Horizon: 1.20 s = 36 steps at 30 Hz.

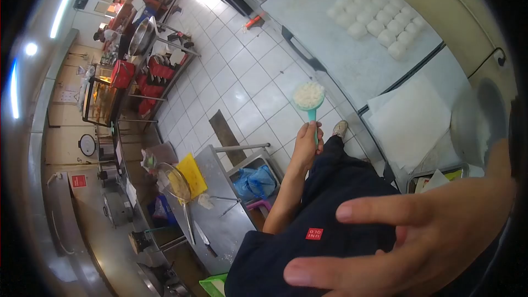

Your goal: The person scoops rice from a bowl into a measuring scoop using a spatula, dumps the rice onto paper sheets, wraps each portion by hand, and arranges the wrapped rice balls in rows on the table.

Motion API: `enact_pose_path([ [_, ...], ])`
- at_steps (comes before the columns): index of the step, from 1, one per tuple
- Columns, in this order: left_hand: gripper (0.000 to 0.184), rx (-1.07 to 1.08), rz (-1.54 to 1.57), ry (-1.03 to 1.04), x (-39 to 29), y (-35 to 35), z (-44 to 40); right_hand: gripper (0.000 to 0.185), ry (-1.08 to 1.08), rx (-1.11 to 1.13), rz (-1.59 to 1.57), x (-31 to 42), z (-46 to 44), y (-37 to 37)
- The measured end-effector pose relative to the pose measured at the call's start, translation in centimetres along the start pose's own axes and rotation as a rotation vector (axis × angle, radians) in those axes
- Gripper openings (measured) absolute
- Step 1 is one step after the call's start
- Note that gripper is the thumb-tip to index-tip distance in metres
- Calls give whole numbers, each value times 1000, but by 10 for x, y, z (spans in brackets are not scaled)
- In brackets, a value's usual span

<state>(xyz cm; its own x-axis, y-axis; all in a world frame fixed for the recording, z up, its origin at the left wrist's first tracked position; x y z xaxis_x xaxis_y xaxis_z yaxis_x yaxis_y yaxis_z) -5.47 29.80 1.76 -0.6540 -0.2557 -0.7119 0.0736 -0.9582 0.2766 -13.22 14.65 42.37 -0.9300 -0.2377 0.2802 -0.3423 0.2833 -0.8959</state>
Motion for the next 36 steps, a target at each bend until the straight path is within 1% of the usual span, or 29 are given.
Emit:
enact_pose_path([
  [2, 39, -10, -77, 4, 3, 7, -3, 23, 96, 46, 35, -10, 19, -3],
  [4, 40, -45, -196, 48, 6, 9, -13, 20, 283, 33, 46, -34, 46, -2],
  [6, 38, 15, -334, 128, -3, 24, -27, 18, 546, -122, -10, -75, 87, 19],
  [7, 36, 32, -182, -3, -5, 37, -20, 17, 763, -285, -188, -97, 120, 42],
  [8, 36, 55, -215, 37, -15, 47, -22, 17, 986, -453, -362, -118, 157, 71],
  [10, 37, 150, -294, 75, -17, 79, -30, 25, 1255, -700, -465, -142, 224, 159],
  [12, 36, 255, -335, 59, -12, 111, -33, 37, 1413, -1016, -701, -148, 271, 264],
  [13, 36, 331, -360, 42, -6, 131, -37, 45, 1425, -1151, -851, -150, 274, 296],
  [14, 35, 437, -367, 41, 5, 154, -40, 47, 1279, -1293, -1088, -155, 270, 318],
  [15, 34, 532, -371, 40, 13, 171, -39, 47, 1238, -1468, -1156, -149, 271, 319],
  [16, 42, 585, -636, -35, 22, 181, -40, 47, 1181, -1644, -1214, -141, 272, 321],
  [17, 43, 647, -680, 88, 35, 198, -43, 46, 1257, -1839, -1116, -132, 272, 313],
  [18, 44, 692, -714, 220, 57, 209, -49, 45, 1301, -1971, -1009, -126, 282, 317],
  [19, 46, 724, -742, 355, 53, 221, -45, 43, 1343, -2093, -887, -118, 291, 320],
  [20, 66, 736, -898, -12, 77, 215, -53, 42, 1371, -2160, -753, -112, 308, 339],
  [21, 59, 808, -1015, 305, 85, 229, -54, 41, 1407, -2211, -617, -99, 325, 350],
  [22, 56, 954, -1080, 106, 85, 238, -50, 37, 1421, -2272, -705, -86, 332, 351],
  [23, 54, 1099, -1134, -95, 80, 250, -46, 37, 1472, -2309, -608, -72, 348, 360],
  [24, 53, 1095, -1229, 147, 84, 255, -68, 36, 1522, -2338, -507, -60, 366, 378],
  [25, 53, 1077, -1314, 385, 102, 248, -97, 36, 1571, -2371, -415, -48, 375, 390],
  [26, 53, 1046, -1386, 628, 107, 247, -112, 35, 1731, -2370, -281, -35, 380, 387],
  [27, 60, 889, -1416, 761, 88, 252, -117, 37, 1791, -2309, -182, -25, 383, 382],
  [28, 76, 831, -1517, 964, 89, 254, -129, 39, 1847, -2243, -89, -13, 386, 380],
  [29, 83, 815, -1609, 1017, 97, 252, -142, 41, 1899, -2171, 1, -5, 388, 378],
  [30, 91, 796, -1699, 1073, 99, 254, -148, 48, 1942, -2135, 155, 0, 390, 380],
  [31, 98, 770, -1785, 1134, 102, 257, -154, 50, 2037, -1817, 472, 1, 387, 367],
  [32, 112, 794, -1893, 1043, 116, 254, -170, 52, 2077, -1470, 752, -5, 379, 356],
  [34, 112, 793, -1898, 1018, 120, 251, -175, 60, 2231, -1042, 817, -30, 363, 356],
  [36, 113, 802, -1880, 995, 123, 247, -179, 65, 2328, -711, 715, -64, 364, 402],
])
Point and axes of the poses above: each hand's wrist, its own z-axis away from the middle knuckle, its own y-axis out of the palm, x = y × z, the point moved 8 cm from there along -z, towards the middle knuckle, and after that the axes turned 7 degrees about -y, right-handed, at the moved point
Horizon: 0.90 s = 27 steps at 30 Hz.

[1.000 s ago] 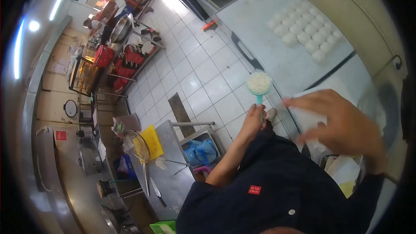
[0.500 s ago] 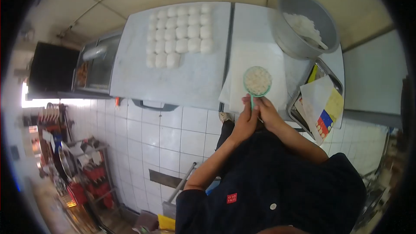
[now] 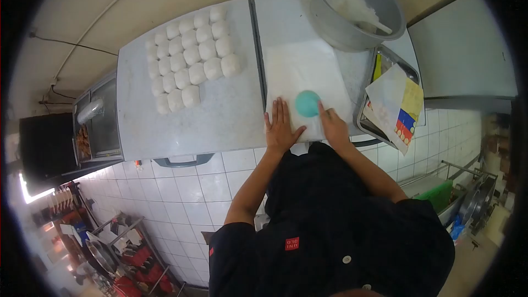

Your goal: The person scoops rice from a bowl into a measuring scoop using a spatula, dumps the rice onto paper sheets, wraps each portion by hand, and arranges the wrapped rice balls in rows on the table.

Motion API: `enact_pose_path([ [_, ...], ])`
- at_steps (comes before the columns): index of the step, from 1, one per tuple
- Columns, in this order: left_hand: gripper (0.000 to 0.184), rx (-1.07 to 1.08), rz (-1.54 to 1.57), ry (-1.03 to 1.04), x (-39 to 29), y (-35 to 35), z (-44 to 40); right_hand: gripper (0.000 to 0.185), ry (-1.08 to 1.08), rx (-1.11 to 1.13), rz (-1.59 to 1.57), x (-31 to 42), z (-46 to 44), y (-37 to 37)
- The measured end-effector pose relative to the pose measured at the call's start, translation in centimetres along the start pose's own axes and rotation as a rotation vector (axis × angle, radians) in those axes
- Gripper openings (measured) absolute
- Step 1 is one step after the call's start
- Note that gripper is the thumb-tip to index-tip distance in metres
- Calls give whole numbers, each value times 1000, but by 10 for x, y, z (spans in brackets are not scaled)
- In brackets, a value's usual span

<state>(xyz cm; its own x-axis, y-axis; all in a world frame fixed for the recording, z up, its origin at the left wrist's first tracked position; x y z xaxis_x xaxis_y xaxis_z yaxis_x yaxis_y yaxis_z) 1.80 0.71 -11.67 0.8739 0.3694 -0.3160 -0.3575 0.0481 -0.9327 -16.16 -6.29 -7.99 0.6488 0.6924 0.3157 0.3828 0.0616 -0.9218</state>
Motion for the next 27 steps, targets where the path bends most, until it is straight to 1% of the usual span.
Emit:
enact_pose_path([
  [1, 112, -8, 26, 3, 0, 1, -1, 68, -35, 87, 99, 10, -1, 13],
  [2, 112, -14, 49, 7, 1, 1, -2, 74, 22, 136, 133, 7, -1, 16],
  [5, 112, -46, 28, 34, 1, -2, -2, 71, 57, 77, 145, 10, 0, 16],
  [8, 109, -19, 90, 28, 2, -3, -2, 68, 101, 105, -15, 11, -3, 12],
  [11, 105, -83, 132, 90, 5, -6, 3, 67, 78, -48, -179, 17, -17, -28],
  [12, 103, -74, 183, 74, 9, -7, 7, 68, 82, -98, -194, 18, -23, -45],
  [14, 103, -53, 159, 73, 12, -13, 21, 69, 82, -199, -224, 19, -39, -83],
  [16, 103, -6, 138, 95, 8, -12, 30, 67, -19, -464, -138, 12, -73, -136],
  [17, 103, 34, 124, 119, 6, -11, 36, 66, 13, -523, -140, 7, -98, -171],
  [19, 103, 102, 88, 165, 1, -4, 42, 65, -3, -688, -285, -30, -151, -213],
  [21, 102, 174, 51, 203, -2, 9, 48, 64, 58, -684, 94, -54, -182, -238],
  [23, 101, 127, 48, 211, -4, 12, 48, 56, 23, -791, 210, -56, -186, -261],
  [26, 100, 84, 82, 188, -7, 15, 49, 46, -39, -753, 7, -28, -154, -255],
  [27, 99, 66, 98, 179, -7, 15, 49, 43, -83, -690, -92, -24, -138, -234],
])
Point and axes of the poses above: each hand's wrist, its own z-axis away from the middle knuckle, its own y-axis out of the palm, x = y × z, the point moved 8 cm from there along -z, towards the middle knuckle, and after that the axes turned 7 degrees about -y, right-handed, at the moved point
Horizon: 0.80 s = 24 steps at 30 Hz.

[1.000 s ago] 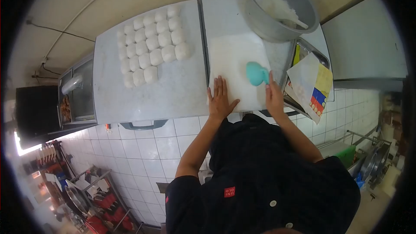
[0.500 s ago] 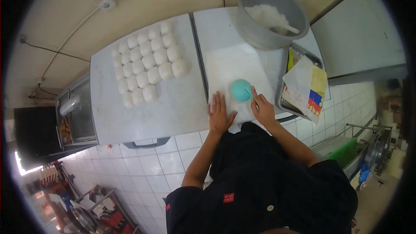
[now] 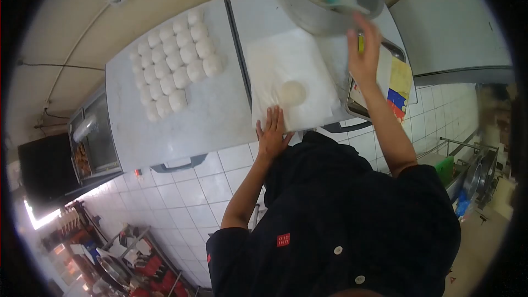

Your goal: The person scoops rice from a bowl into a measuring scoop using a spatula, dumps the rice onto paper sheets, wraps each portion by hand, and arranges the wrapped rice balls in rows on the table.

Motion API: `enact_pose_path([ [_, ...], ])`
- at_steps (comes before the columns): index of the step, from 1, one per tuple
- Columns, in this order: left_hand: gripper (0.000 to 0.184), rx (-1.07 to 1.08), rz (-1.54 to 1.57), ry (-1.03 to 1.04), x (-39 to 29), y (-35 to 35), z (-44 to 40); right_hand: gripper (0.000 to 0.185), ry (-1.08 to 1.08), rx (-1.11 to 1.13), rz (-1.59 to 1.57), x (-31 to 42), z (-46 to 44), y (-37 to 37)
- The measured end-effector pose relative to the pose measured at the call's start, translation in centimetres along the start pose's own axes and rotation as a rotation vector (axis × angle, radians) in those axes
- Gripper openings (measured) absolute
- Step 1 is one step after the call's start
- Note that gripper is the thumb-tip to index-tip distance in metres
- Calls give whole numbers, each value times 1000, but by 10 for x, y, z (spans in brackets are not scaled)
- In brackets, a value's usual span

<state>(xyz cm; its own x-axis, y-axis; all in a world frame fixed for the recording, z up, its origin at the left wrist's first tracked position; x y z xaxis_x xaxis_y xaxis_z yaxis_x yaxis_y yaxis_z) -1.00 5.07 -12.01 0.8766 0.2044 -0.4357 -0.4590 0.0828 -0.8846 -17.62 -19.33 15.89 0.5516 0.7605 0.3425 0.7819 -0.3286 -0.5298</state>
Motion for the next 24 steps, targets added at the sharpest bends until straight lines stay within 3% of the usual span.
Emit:
enact_pose_path([
  [1, 100, -8, -6, -5, -1, 3, 0, 39, -11, 54, -109, 2, 34, 10],
  [3, 98, 0, 12, -25, -5, 7, 0, 37, 251, 373, -428, -5, 125, 41],
  [5, 94, -1, 28, -39, -10, 8, 0, 36, 380, 677, -560, 0, 206, 62],
  [8, 84, -30, 36, -44, -15, 6, 3, 37, 127, 858, -453, 18, 260, 63],
  [11, 65, -150, 15, 11, -15, 4, 9, 38, 1, 905, -376, 24, 276, 63],
  [13, 51, -288, -22, 115, -18, -5, 18, 39, 5, 908, -352, 20, 280, 67],
  [16, 33, -308, -43, 174, -12, -9, 25, 40, 33, 910, -348, 18, 278, 70],
  [20, 29, -350, -37, 170, -8, -31, 23, 40, -90, 831, -337, 30, 263, 66],
  [24, 27, -385, -18, 191, -4, -51, 12, 28, -176, 779, -292, 39, 254, 68],
])
Point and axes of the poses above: each hand's wrist, its own z-axis away from the middle knuckle, its own y-axis out of the palm, x = y × z, the point moved 8 cm from there along -z, towards the middle knuckle, and after that the axes turned 7 degrees about -y, right-handed, at the moved point
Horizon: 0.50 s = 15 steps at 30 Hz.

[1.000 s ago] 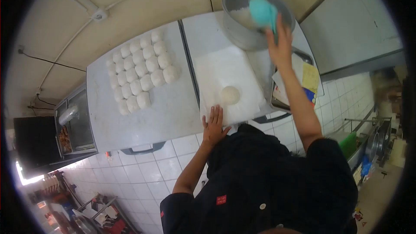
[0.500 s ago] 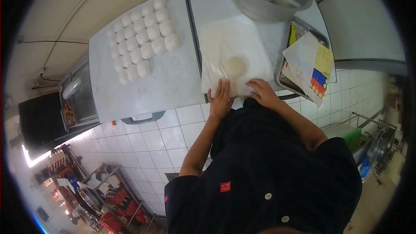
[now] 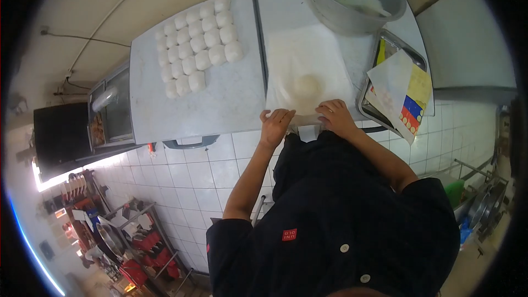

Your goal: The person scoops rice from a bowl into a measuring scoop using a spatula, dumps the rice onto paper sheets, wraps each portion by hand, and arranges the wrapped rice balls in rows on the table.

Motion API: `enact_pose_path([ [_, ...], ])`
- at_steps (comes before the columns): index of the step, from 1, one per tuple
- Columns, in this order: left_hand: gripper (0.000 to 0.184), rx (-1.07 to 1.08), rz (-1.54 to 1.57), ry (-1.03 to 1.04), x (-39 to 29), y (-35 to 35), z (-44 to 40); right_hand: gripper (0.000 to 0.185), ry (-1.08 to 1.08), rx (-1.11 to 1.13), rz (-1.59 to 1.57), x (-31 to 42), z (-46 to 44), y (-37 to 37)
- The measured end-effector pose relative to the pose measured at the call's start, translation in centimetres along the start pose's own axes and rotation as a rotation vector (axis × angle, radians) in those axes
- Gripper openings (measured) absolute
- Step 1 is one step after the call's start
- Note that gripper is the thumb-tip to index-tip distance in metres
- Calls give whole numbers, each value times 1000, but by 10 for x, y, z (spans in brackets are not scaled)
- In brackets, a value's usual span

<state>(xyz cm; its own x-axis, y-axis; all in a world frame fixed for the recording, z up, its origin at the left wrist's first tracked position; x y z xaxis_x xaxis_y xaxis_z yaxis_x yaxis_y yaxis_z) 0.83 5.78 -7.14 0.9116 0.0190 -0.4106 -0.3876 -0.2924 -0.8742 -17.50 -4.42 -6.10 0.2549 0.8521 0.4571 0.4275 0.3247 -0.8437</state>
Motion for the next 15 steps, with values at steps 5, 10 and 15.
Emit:
enact_pose_path([
  [5, 31, 53, 93, 25, -8, -5, -12, 12, 111, -2, -76, -22, -5, 7],
  [10, 28, 2, 126, -16, -9, -15, -23, 11, 37, 33, -163, -14, -20, -8],
  [15, 25, 224, 149, 53, 6, 16, -21, 13, 59, 77, -212, -15, -23, -8],
])
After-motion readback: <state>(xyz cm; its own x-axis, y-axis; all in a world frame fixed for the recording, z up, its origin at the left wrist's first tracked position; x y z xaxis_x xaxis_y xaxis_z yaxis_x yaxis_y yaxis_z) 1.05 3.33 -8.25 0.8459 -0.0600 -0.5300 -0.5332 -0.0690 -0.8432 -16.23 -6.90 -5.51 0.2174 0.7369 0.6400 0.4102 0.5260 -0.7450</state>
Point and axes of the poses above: each hand's wrist, its own z-axis away from the middle knuckle, its own y-axis out of the palm, x = y × z, the point moved 8 cm from there along -z, towards the middle knuckle, and after that the axes turned 7 degrees about -y, right-handed, at the moved point
